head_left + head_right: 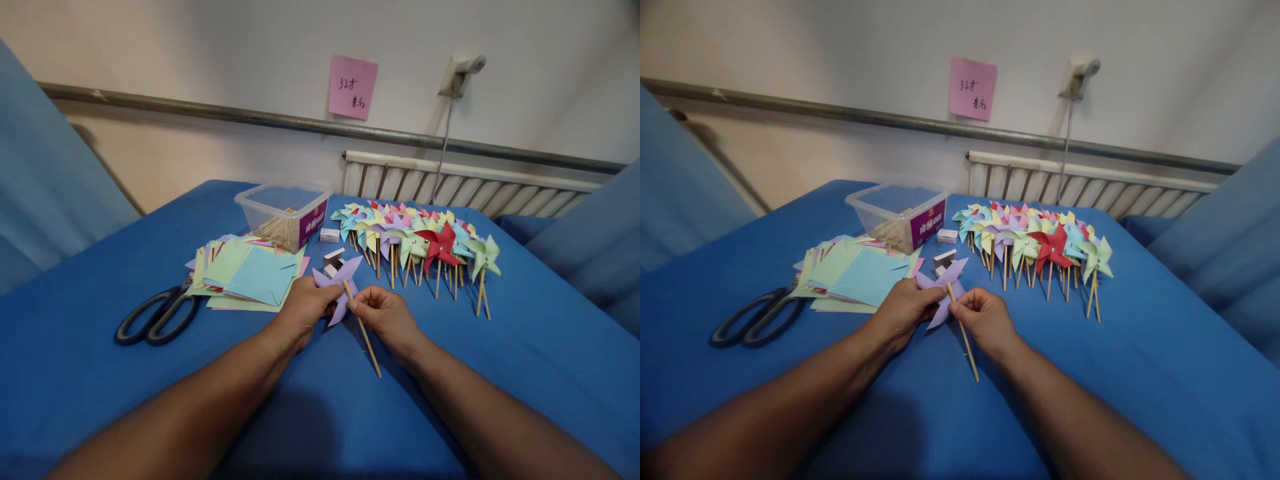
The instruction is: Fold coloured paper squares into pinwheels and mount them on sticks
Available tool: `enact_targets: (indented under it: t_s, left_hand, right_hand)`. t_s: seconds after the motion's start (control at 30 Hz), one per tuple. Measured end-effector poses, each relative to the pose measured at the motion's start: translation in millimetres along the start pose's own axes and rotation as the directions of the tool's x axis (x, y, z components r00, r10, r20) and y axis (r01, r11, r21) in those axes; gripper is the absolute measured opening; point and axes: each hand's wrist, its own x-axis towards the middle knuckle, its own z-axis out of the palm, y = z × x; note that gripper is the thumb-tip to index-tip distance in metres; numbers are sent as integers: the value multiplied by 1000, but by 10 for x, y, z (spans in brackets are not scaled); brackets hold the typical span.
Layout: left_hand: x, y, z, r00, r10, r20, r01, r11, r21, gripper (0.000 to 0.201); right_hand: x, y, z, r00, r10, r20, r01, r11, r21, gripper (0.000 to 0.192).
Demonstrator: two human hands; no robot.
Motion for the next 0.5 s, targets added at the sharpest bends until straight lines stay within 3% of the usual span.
enact_targets:
  t_s: [0.2,0.5]
  left_hand:
    - [16,-30,-23,995,81,-57,-72,988,139,22]
    - [21,-36,-21,994,87,-61,-76,983,165,21]
  right_hand:
    - [5,15,9,999,4,-33,-4,1000,0,40]
    - [6,28,8,999,-7,-37,6,1000,-23,39]
